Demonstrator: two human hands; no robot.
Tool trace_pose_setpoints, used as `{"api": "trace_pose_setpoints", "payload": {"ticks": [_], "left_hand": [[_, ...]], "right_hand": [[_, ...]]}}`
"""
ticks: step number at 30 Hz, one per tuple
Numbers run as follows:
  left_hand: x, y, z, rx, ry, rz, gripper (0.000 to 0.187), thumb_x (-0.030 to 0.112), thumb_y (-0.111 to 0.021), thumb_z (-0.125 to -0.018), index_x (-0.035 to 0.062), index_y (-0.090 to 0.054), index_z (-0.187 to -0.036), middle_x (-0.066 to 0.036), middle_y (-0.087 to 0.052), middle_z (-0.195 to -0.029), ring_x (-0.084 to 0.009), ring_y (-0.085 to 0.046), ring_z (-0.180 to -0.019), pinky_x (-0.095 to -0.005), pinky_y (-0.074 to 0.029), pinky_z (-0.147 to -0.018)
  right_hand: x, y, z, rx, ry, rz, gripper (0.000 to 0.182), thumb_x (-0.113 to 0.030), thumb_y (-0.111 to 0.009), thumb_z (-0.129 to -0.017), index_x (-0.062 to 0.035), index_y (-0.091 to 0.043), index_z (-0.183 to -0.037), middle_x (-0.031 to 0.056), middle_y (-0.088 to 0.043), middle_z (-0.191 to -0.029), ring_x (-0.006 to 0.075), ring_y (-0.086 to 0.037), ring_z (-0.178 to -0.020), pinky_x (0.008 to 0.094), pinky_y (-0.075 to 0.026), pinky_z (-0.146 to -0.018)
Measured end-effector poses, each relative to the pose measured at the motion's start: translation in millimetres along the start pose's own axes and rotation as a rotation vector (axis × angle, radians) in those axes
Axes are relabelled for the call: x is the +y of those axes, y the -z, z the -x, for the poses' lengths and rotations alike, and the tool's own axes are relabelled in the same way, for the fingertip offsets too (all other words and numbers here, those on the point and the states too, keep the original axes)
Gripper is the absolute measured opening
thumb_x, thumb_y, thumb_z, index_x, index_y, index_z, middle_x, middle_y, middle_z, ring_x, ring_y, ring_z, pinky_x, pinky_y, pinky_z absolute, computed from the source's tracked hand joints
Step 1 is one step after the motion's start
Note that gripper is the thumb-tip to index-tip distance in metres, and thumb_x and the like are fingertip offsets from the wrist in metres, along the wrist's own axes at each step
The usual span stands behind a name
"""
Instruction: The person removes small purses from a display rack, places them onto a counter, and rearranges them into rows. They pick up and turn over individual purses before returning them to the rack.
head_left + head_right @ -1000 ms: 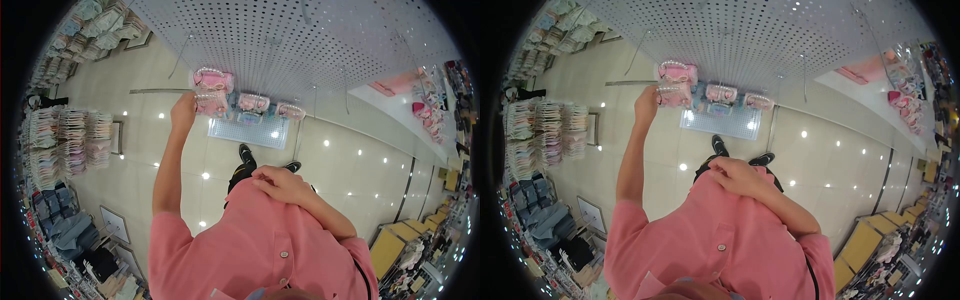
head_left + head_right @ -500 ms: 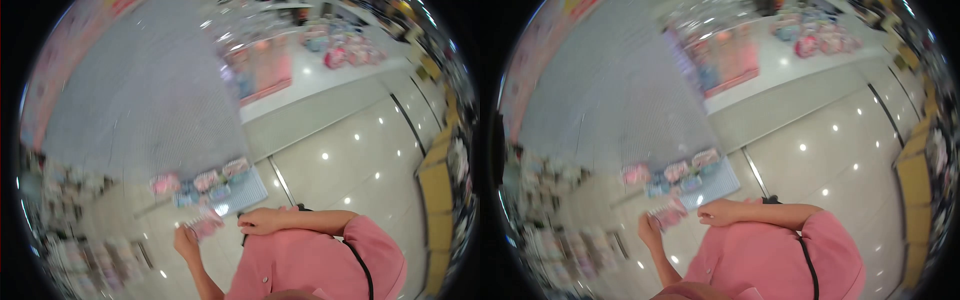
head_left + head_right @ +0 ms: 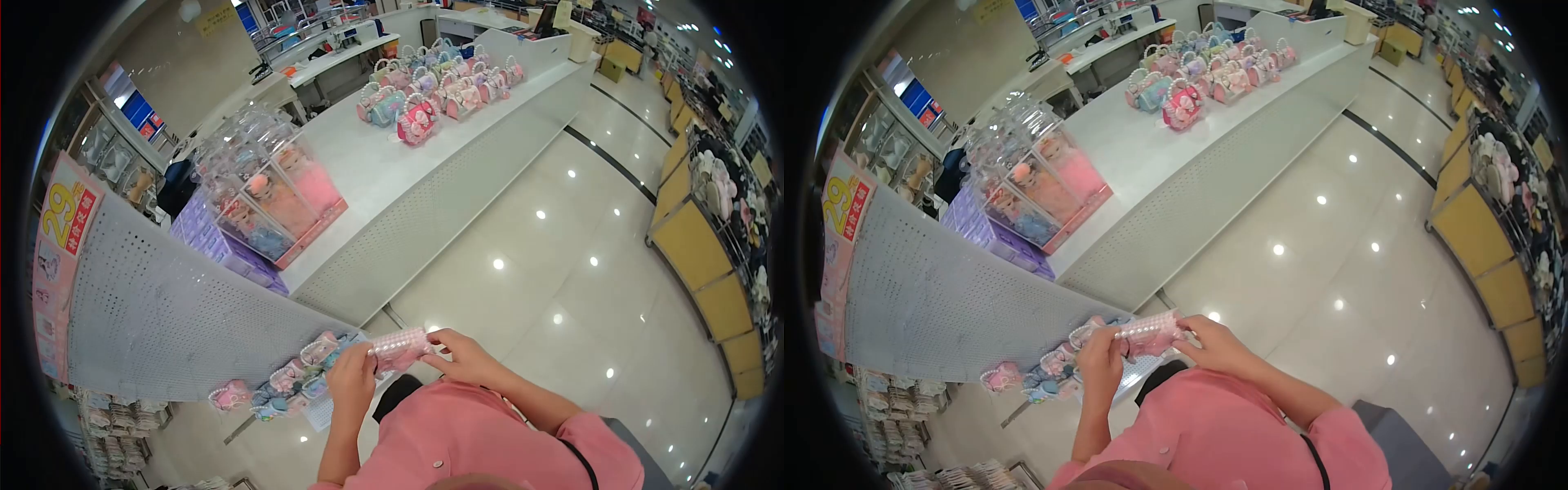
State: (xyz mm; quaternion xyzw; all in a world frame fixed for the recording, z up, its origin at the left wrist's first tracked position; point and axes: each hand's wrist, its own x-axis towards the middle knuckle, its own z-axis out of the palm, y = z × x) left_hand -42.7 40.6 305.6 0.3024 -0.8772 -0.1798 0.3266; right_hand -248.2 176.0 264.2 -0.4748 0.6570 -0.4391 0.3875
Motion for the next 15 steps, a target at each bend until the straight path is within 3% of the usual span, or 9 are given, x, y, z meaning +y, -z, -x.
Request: {"api": "trace_pose_setpoints", "payload": {"ticks": [5,10,15], "left_hand": [[23,-45,-57,-0.110,-0.099,0.029,0.021,-0.002,-0.069,-0.080,0.0052,-0.067,-0.100,-0.012,-0.069,-0.090,-0.0333,-0.068,-0.078,-0.0411,-0.053,-0.066],[25,-96,-108,-0.209,-0.106,0.114,0.019,-0.003,-0.066,-0.082,0.0032,-0.068,-0.099,-0.015,-0.069,-0.090,-0.0353,-0.068,-0.076,-0.0401,-0.053,-0.066],[8,-149,-177,-0.151,-0.057,0.236,0.014,-0.002,-0.064,-0.085,0.0015,-0.067,-0.099,-0.016,-0.067,-0.084,-0.0327,-0.066,-0.070,-0.0369,-0.051,-0.062]], "right_hand": [[25,29,-4,0.196,-0.108,-0.091,0.037,-0.024,-0.068,-0.096,0.0036,-0.063,-0.119,0.0174,-0.066,-0.115,0.0276,-0.068,-0.100,0.0371,-0.055,-0.088],[40,77,-32,0.241,-0.140,-0.089,0.030,-0.021,-0.068,-0.096,0.0020,-0.065,-0.115,0.0167,-0.067,-0.109,0.0262,-0.070,-0.094,0.0356,-0.056,-0.083],[59,133,-106,0.299,-0.071,0.046,0.024,-0.019,-0.067,-0.096,0.0011,-0.065,-0.111,0.0156,-0.066,-0.105,0.0251,-0.069,-0.088,0.0340,-0.056,-0.077]]}}
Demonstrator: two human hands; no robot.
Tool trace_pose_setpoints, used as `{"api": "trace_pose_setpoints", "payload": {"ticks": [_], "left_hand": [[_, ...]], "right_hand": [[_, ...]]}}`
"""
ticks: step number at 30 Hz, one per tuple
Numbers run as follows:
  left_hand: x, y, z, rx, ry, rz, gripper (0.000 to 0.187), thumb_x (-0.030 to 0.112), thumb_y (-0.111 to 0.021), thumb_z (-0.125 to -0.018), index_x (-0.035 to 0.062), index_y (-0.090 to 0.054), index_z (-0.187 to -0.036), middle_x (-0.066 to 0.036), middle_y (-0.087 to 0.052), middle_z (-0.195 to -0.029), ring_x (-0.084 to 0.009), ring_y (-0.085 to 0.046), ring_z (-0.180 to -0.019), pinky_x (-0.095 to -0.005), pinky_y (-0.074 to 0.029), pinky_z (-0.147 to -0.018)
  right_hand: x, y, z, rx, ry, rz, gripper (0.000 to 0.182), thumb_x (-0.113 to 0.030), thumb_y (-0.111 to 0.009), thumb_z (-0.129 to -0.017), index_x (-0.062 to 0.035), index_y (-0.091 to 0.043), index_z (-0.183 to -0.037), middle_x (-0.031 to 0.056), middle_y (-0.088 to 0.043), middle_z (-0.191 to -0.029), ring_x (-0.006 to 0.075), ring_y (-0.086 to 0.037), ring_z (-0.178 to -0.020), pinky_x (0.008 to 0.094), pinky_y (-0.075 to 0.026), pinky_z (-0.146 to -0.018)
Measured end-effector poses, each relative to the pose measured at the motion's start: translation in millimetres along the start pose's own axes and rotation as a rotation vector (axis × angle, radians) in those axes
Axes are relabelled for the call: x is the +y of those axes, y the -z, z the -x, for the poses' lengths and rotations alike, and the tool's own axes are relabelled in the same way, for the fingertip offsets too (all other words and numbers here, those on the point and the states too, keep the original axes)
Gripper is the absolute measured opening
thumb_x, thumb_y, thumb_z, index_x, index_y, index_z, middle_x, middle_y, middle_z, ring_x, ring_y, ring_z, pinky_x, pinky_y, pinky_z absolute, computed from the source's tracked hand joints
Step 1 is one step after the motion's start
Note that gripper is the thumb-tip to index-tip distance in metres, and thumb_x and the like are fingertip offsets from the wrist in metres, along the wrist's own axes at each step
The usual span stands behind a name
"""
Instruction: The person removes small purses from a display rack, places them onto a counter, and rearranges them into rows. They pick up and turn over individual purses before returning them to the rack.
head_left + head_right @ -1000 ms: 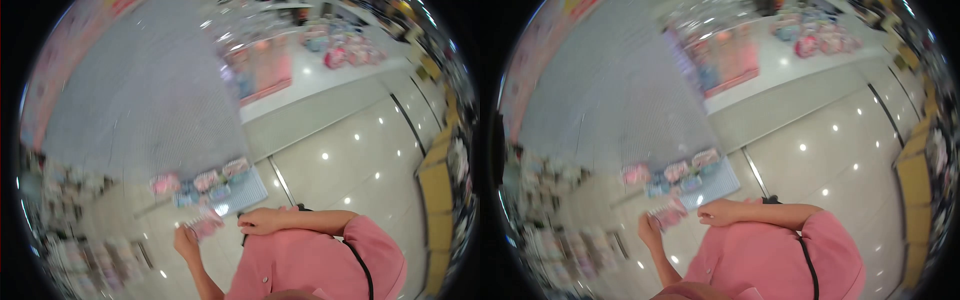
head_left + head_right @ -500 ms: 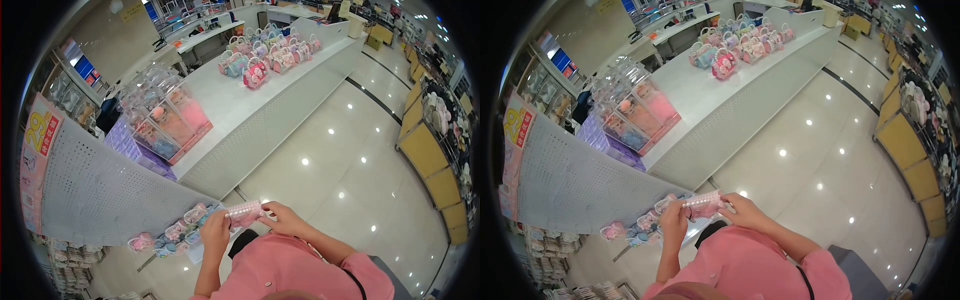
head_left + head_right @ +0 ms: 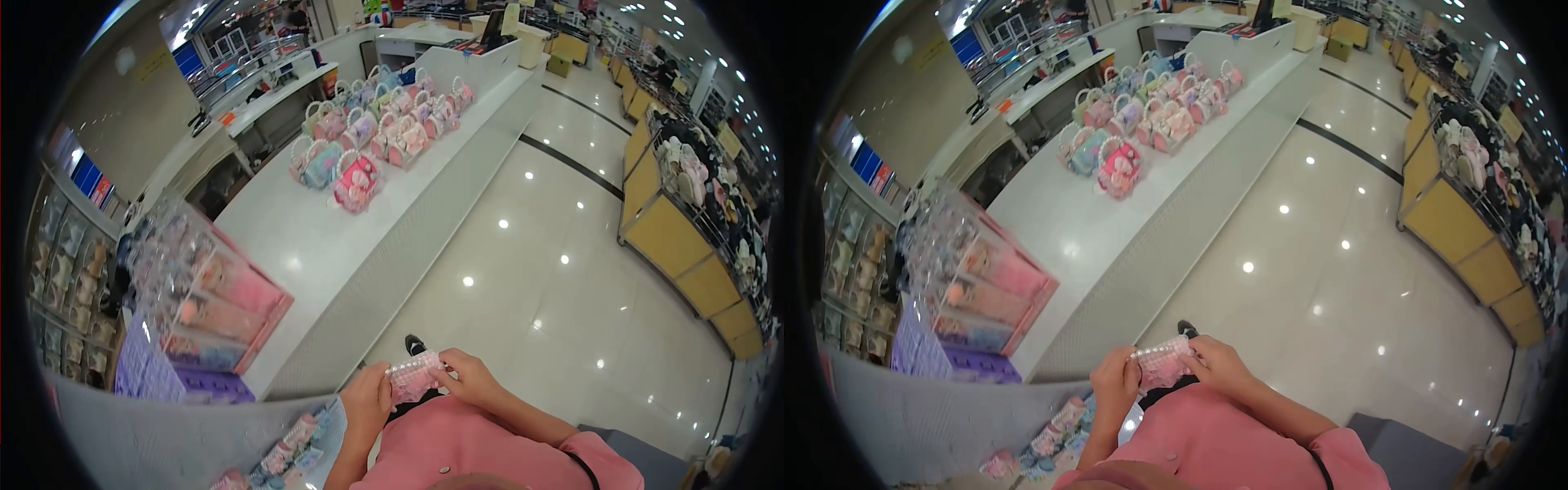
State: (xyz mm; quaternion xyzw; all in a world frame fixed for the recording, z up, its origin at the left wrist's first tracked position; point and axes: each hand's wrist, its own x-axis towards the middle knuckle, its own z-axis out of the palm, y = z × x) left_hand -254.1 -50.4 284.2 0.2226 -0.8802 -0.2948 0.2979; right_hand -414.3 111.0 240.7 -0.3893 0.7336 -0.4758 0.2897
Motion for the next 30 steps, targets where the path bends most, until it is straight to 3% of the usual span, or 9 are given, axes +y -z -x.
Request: {"api": "trace_pose_setpoints", "payload": {"ticks": [4,7,10,14,19,25,26,29,30], "left_hand": [[-29,-17,-84,0.067,0.049,0.098,0.011,0.001,-0.064,-0.087,0.0027,-0.068,-0.097,-0.013,-0.067,-0.082,-0.0295,-0.066,-0.068,-0.0361,-0.050,-0.059],[-39,-16,-152,0.081,0.088,0.167,0.011,-0.001,-0.060,-0.092,-0.0003,-0.067,-0.100,-0.010,-0.066,-0.077,-0.0156,-0.063,-0.063,-0.0297,-0.048,-0.057],[-51,-19,-212,0.021,0.162,0.276,0.012,0.000,-0.059,-0.094,-0.0019,-0.068,-0.101,-0.007,-0.067,-0.080,-0.0115,-0.062,-0.064,-0.0261,-0.048,-0.058],[-55,-23,-284,-0.005,0.034,0.319,0.012,0.002,-0.061,-0.095,-0.0031,-0.069,-0.103,-0.008,-0.069,-0.086,-0.0117,-0.063,-0.067,-0.0239,-0.050,-0.060],[-60,-35,-357,-0.035,-0.013,0.320,0.011,0.004,-0.064,-0.095,-0.0020,-0.068,-0.103,-0.014,-0.072,-0.098,-0.0145,-0.067,-0.075,-0.0260,-0.052,-0.063],[-73,-50,-450,0.178,-0.094,0.088,0.017,0.012,-0.070,-0.093,-0.0004,-0.066,-0.104,-0.016,-0.072,-0.106,-0.0254,-0.068,-0.095,-0.0361,-0.052,-0.087],[-76,-50,-462,0.168,-0.049,0.081,0.028,0.015,-0.071,-0.092,0.0005,-0.064,-0.115,-0.017,-0.067,-0.120,-0.0287,-0.063,-0.113,-0.0390,-0.046,-0.100],[-92,-60,-499,0.316,-0.070,-0.056,0.042,0.013,-0.071,-0.091,0.0008,-0.058,-0.129,-0.018,-0.057,-0.136,-0.0284,-0.056,-0.125,-0.0384,-0.042,-0.106],[-92,-60,-508,0.289,-0.009,-0.099,0.057,0.011,-0.070,-0.091,-0.0004,-0.047,-0.142,-0.017,-0.049,-0.144,-0.0268,-0.051,-0.130,-0.0384,-0.039,-0.110]], "right_hand": [[-19,35,-88,0.023,0.132,0.053,0.020,-0.016,-0.069,-0.095,0.0001,-0.065,-0.107,0.0144,-0.065,-0.103,0.0248,-0.068,-0.085,0.0348,-0.056,-0.074],[-38,60,-156,0.090,0.297,0.090,0.019,-0.013,-0.072,-0.092,-0.0006,-0.065,-0.104,0.0137,-0.065,-0.102,0.0264,-0.067,-0.084,0.0362,-0.055,-0.072],[-50,90,-219,0.151,0.414,0.154,0.023,-0.015,-0.073,-0.090,-0.0023,-0.065,-0.107,0.0136,-0.065,-0.103,0.0312,-0.065,-0.087,0.0385,-0.054,-0.073],[-62,123,-279,0.234,0.491,0.218,0.028,-0.018,-0.074,-0.089,-0.0029,-0.065,-0.111,0.0140,-0.066,-0.106,0.0337,-0.065,-0.091,0.0397,-0.054,-0.075],[-58,163,-356,0.170,0.518,0.213,0.029,-0.021,-0.073,-0.089,-0.0024,-0.064,-0.109,0.0137,-0.066,-0.105,0.0328,-0.065,-0.092,0.0396,-0.053,-0.075],[-64,217,-484,0.069,0.721,0.177,0.027,-0.022,-0.072,-0.089,-0.0034,-0.065,-0.107,0.0116,-0.065,-0.100,0.0315,-0.065,-0.089,0.0409,-0.052,-0.072],[-68,225,-507,0.045,0.752,0.166,0.026,-0.022,-0.072,-0.089,-0.0036,-0.065,-0.107,0.0112,-0.065,-0.099,0.0315,-0.065,-0.088,0.0411,-0.051,-0.072],[-81,246,-580,0.089,0.925,0.101,0.024,-0.021,-0.072,-0.090,-0.0035,-0.064,-0.105,0.0106,-0.064,-0.098,0.0304,-0.064,-0.088,0.0405,-0.051,-0.071],[-88,251,-600,0.034,0.879,0.045,0.024,-0.021,-0.071,-0.090,-0.0032,-0.064,-0.104,0.0111,-0.064,-0.097,0.0305,-0.064,-0.087,0.0404,-0.051,-0.071]]}}
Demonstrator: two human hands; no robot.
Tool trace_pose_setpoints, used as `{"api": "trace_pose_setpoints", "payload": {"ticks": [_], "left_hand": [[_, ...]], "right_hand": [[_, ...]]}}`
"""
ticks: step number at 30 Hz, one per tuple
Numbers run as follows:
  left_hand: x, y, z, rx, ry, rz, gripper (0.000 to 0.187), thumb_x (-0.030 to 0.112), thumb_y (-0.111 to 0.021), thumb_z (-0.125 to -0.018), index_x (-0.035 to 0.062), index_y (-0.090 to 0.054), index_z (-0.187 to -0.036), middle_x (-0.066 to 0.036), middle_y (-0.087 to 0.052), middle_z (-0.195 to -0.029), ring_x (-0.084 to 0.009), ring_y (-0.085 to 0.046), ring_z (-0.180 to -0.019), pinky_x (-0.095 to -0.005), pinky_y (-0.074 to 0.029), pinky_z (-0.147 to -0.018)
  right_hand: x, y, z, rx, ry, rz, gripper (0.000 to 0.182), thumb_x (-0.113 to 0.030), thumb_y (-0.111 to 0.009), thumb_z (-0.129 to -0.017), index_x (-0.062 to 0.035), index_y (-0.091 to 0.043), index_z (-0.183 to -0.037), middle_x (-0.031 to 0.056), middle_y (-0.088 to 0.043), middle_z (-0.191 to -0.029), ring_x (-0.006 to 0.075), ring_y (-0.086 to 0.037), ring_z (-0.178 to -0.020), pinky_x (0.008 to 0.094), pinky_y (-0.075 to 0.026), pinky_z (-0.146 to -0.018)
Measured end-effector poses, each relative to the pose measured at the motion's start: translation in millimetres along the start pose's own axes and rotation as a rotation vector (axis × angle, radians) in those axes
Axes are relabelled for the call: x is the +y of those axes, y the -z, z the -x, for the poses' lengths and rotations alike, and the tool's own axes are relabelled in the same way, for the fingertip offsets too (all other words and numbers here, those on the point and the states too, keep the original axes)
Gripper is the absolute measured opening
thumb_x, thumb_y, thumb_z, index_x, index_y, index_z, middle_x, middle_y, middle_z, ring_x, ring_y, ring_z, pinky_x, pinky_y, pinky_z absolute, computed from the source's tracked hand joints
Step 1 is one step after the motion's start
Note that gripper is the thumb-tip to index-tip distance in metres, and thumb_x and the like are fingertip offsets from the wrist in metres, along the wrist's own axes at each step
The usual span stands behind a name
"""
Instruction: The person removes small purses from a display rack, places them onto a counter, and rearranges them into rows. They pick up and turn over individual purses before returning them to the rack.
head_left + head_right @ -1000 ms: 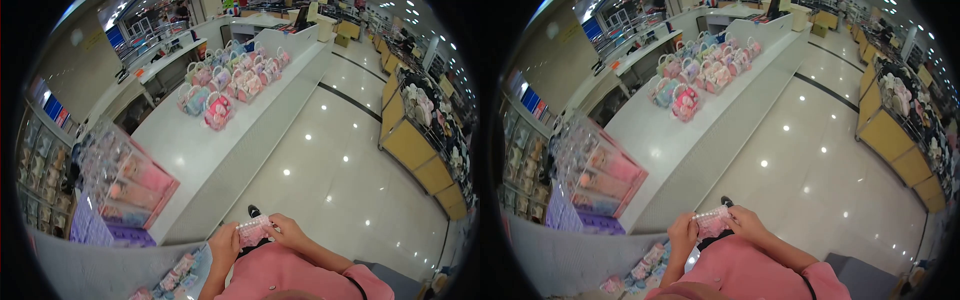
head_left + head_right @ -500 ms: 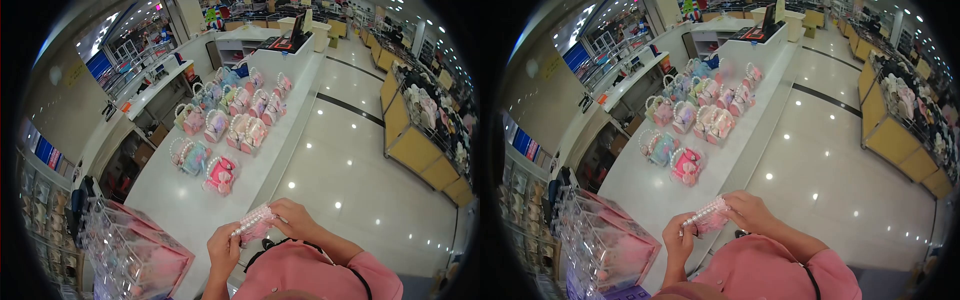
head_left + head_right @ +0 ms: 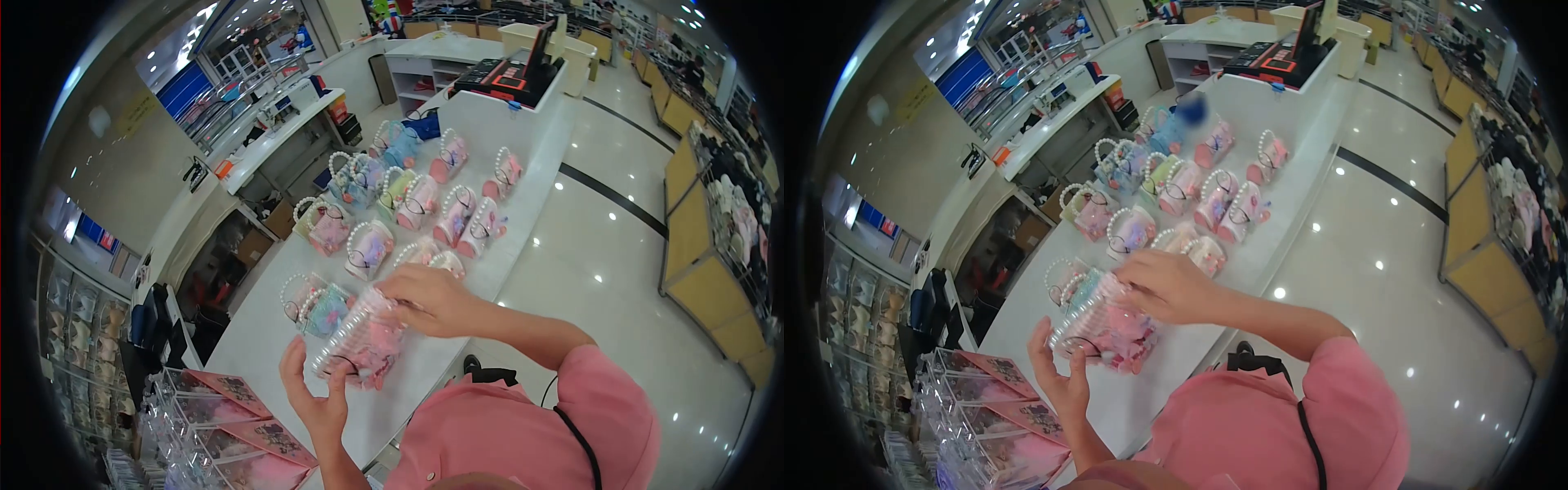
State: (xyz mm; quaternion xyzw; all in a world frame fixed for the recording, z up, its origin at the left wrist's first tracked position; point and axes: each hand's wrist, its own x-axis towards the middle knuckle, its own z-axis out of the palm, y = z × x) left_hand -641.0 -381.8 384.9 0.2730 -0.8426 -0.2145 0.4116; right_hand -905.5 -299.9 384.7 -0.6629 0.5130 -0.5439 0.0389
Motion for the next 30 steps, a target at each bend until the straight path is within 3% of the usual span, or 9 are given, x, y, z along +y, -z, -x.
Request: {"api": "trace_pose_setpoints", "payload": {"ticks": [5,7,11,14,17,21,24,27,30], "left_hand": [[-35,-21,-35,0.155,0.319,0.245,0.060,0.014,-0.071,-0.094,-0.0042,-0.044,-0.144,-0.016,-0.056,-0.130,-0.0226,-0.056,-0.119,-0.0356,-0.045,-0.102],[-48,-18,-60,0.164,0.375,0.262,0.054,0.016,-0.066,-0.099,-0.0044,-0.044,-0.144,-0.013,-0.059,-0.123,-0.0177,-0.060,-0.109,-0.0304,-0.048,-0.094],[-116,-4,-112,0.203,0.327,0.256,0.046,0.020,-0.063,-0.102,-0.0037,-0.049,-0.139,-0.007,-0.065,-0.101,-0.0110,-0.060,-0.086,-0.0256,-0.050,-0.078],[-179,8,-140,0.211,0.377,0.215,0.029,0.012,-0.059,-0.102,-0.0042,-0.056,-0.126,-0.007,-0.066,-0.102,-0.0116,-0.062,-0.089,-0.0267,-0.050,-0.079],[-225,21,-167,0.264,0.478,0.189,0.030,0.008,-0.056,-0.101,-0.0054,-0.055,-0.127,-0.007,-0.067,-0.099,-0.0116,-0.063,-0.088,-0.0269,-0.050,-0.076],[-315,18,-176,0.308,0.385,0.063,0.031,0.015,-0.061,-0.096,-0.0022,-0.060,-0.122,-0.018,-0.070,-0.096,-0.0276,-0.068,-0.089,-0.0372,-0.051,-0.081],[-338,8,-176,0.220,0.505,0.002,0.029,0.012,-0.059,-0.093,-0.0015,-0.062,-0.119,-0.026,-0.070,-0.102,-0.0416,-0.067,-0.099,-0.0459,-0.051,-0.086],[-386,-17,-163,0.112,0.588,-0.079,0.029,0.014,-0.060,-0.093,-0.0014,-0.062,-0.117,-0.026,-0.069,-0.103,-0.0427,-0.067,-0.100,-0.0482,-0.051,-0.086],[-420,-39,-150,0.034,0.583,-0.187,0.033,0.019,-0.062,-0.092,0.0000,-0.062,-0.120,-0.025,-0.070,-0.101,-0.0417,-0.067,-0.098,-0.0471,-0.052,-0.087]], "right_hand": [[53,-20,-84,-0.066,-0.044,-0.187,0.020,-0.020,-0.069,-0.090,-0.0021,-0.065,-0.098,0.0132,-0.063,-0.092,0.0304,-0.063,-0.081,0.0401,-0.051,-0.070],[73,-41,-115,-0.045,0.064,-0.115,0.021,-0.015,-0.074,-0.088,-0.0005,-0.064,-0.100,0.0112,-0.063,-0.095,0.0231,-0.064,-0.081,0.0344,-0.052,-0.069],[84,-88,-178,-0.129,-0.237,-0.326,0.029,-0.026,-0.071,-0.091,-0.0003,-0.068,-0.102,0.0146,-0.065,-0.094,0.0312,-0.067,-0.083,0.0385,-0.054,-0.074],[110,-139,-217,-0.167,-0.082,-0.238,0.031,-0.026,-0.070,-0.091,-0.0004,-0.069,-0.107,0.0153,-0.067,-0.096,0.0294,-0.069,-0.085,0.0378,-0.055,-0.075],[138,-190,-252,-0.170,0.023,-0.112,0.031,-0.027,-0.070,-0.092,-0.0010,-0.069,-0.109,0.0150,-0.069,-0.098,0.0260,-0.069,-0.084,0.0360,-0.055,-0.073],[188,-252,-276,-0.297,-0.136,-0.116,0.026,-0.015,-0.069,-0.093,0.0026,-0.066,-0.113,0.0058,-0.070,-0.093,0.0104,-0.065,-0.078,0.0269,-0.054,-0.068],[224,-290,-264,-0.392,-0.380,-0.173,0.024,-0.016,-0.069,-0.093,0.0018,-0.068,-0.110,0.0044,-0.070,-0.087,0.0105,-0.064,-0.081,0.0273,-0.052,-0.073],[266,-315,-237,-0.476,-0.436,-0.038,0.025,-0.016,-0.070,-0.093,0.0013,-0.067,-0.111,0.0051,-0.069,-0.093,0.0118,-0.064,-0.087,0.0281,-0.052,-0.078],[310,-346,-198,-0.399,-0.680,-0.280,0.027,-0.017,-0.069,-0.093,-0.0001,-0.065,-0.114,0.0067,-0.068,-0.101,0.0132,-0.063,-0.091,0.0282,-0.051,-0.080]]}}
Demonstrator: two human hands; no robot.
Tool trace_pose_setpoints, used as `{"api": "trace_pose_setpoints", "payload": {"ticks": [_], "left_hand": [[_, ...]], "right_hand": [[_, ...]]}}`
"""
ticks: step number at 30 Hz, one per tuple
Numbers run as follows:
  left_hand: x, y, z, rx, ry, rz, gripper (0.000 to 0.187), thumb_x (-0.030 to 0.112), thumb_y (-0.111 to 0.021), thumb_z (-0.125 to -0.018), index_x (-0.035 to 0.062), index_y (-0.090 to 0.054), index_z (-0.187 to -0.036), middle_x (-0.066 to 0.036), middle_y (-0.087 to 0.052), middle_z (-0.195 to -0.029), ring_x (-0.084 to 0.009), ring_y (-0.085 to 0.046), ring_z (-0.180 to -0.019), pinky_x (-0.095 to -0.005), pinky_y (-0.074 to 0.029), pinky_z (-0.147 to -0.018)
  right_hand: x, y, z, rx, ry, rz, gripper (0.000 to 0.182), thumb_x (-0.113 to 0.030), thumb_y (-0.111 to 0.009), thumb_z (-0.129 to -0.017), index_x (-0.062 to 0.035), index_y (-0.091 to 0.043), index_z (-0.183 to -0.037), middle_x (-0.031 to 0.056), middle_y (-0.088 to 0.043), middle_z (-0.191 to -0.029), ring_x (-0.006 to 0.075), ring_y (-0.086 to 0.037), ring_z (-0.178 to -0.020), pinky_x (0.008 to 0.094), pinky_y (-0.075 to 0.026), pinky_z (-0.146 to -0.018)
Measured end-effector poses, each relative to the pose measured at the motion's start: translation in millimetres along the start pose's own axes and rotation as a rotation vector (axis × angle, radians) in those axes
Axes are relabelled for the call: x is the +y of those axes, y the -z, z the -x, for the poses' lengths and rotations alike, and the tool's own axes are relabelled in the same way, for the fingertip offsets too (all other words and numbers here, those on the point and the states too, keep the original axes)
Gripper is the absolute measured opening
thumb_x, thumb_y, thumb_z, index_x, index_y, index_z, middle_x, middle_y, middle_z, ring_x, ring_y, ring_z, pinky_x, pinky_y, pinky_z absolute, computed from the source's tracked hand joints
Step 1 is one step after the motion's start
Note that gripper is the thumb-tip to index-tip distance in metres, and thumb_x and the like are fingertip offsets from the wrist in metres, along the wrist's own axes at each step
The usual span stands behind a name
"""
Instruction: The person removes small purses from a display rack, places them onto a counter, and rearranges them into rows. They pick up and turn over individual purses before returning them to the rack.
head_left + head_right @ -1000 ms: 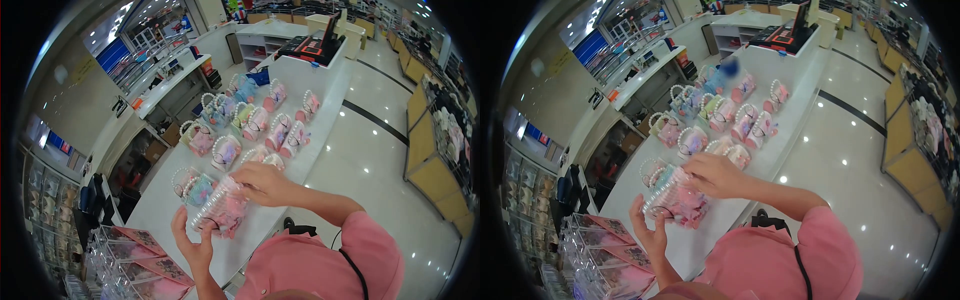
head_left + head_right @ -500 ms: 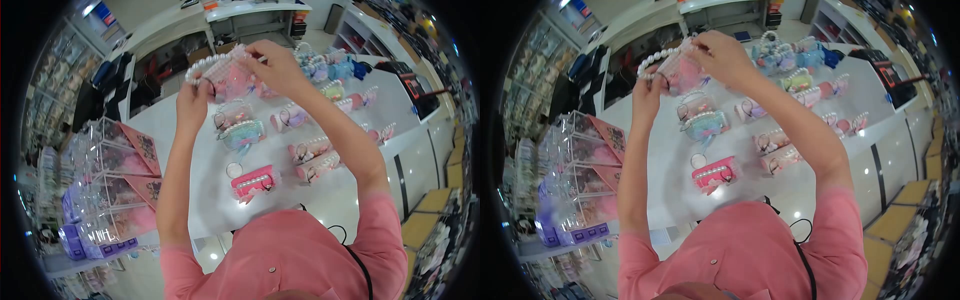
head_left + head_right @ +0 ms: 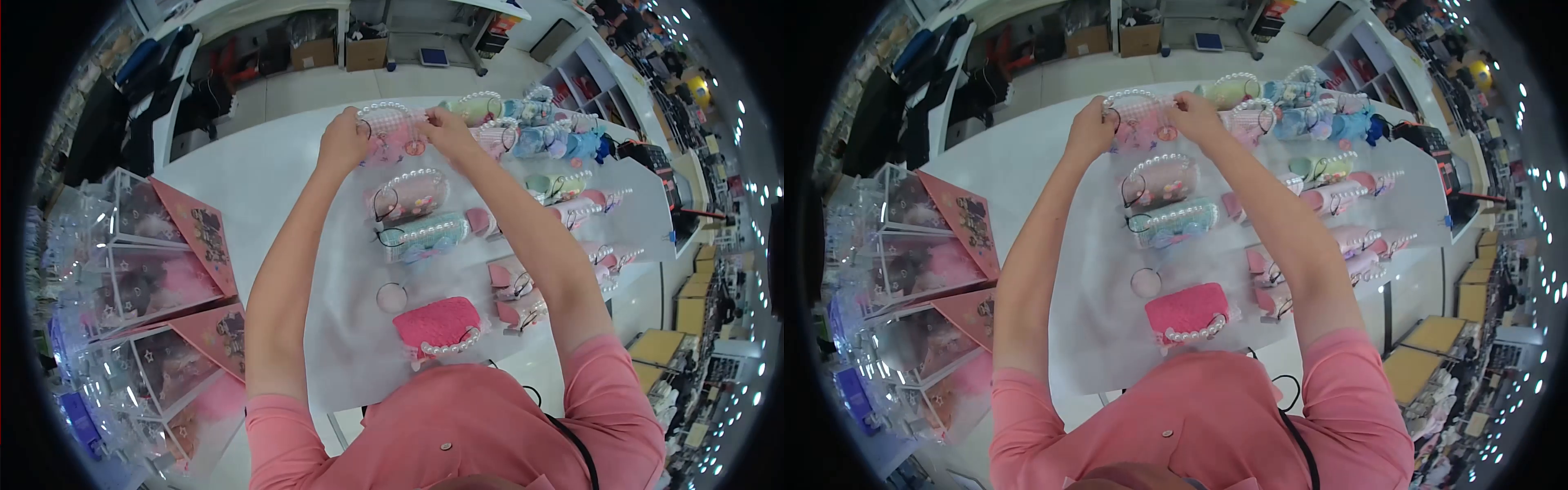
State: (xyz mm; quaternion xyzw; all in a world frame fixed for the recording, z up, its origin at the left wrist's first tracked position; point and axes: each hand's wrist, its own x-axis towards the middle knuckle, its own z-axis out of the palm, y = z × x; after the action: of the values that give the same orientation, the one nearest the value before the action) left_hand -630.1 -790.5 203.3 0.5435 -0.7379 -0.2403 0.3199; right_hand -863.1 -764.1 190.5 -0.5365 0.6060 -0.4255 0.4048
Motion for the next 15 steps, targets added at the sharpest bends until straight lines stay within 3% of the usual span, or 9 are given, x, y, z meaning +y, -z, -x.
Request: {"api": "trace_pose_setpoints", "payload": {"ticks": [3,6,10,12,15], "left_hand": [[-20,-19,8,0.036,-0.003,0.039,0.039,0.022,-0.064,-0.092,-0.0003,-0.061,-0.123,-0.025,-0.069,-0.105,-0.0406,-0.067,-0.100,-0.0461,-0.052,-0.088],[-24,-30,14,0.168,-0.051,0.110,0.046,0.024,-0.068,-0.090,-0.0032,-0.059,-0.126,-0.027,-0.066,-0.113,-0.0408,-0.064,-0.107,-0.0458,-0.052,-0.089],[-27,-35,30,0.244,0.023,0.209,0.051,0.025,-0.069,-0.092,-0.0070,-0.055,-0.129,-0.028,-0.056,-0.131,-0.0416,-0.060,-0.114,-0.0447,-0.049,-0.097],[-24,-36,38,0.259,0.078,0.226,0.051,0.026,-0.070,-0.092,-0.0080,-0.055,-0.126,-0.029,-0.058,-0.126,-0.0422,-0.061,-0.112,-0.0450,-0.049,-0.096],[-22,-34,45,0.188,0.118,0.211,0.049,0.028,-0.070,-0.092,-0.0079,-0.056,-0.122,-0.029,-0.062,-0.118,-0.0433,-0.061,-0.108,-0.0461,-0.049,-0.093]], "right_hand": [[25,-10,-3,-0.012,-0.172,0.006,0.037,-0.016,-0.069,-0.088,0.0053,-0.062,-0.117,0.0115,-0.068,-0.103,0.0170,-0.062,-0.093,0.0303,-0.049,-0.080],[20,-11,4,0.011,-0.198,-0.183,0.039,-0.015,-0.069,-0.088,0.0049,-0.060,-0.120,0.0115,-0.067,-0.104,0.0169,-0.061,-0.094,0.0299,-0.048,-0.080],[-2,-9,10,-0.040,-0.251,-0.099,0.039,-0.016,-0.067,-0.091,0.0028,-0.057,-0.124,0.0108,-0.065,-0.110,0.0177,-0.062,-0.100,0.0319,-0.050,-0.085],[-10,-9,16,-0.084,-0.317,-0.122,0.039,-0.017,-0.066,-0.095,-0.0019,-0.055,-0.130,0.0094,-0.062,-0.120,0.0189,-0.061,-0.109,0.0337,-0.050,-0.093],[-5,-9,16,-0.078,-0.346,-0.072,0.041,-0.019,-0.067,-0.095,-0.0020,-0.055,-0.129,0.0095,-0.062,-0.120,0.0183,-0.061,-0.109,0.0330,-0.051,-0.092]]}}
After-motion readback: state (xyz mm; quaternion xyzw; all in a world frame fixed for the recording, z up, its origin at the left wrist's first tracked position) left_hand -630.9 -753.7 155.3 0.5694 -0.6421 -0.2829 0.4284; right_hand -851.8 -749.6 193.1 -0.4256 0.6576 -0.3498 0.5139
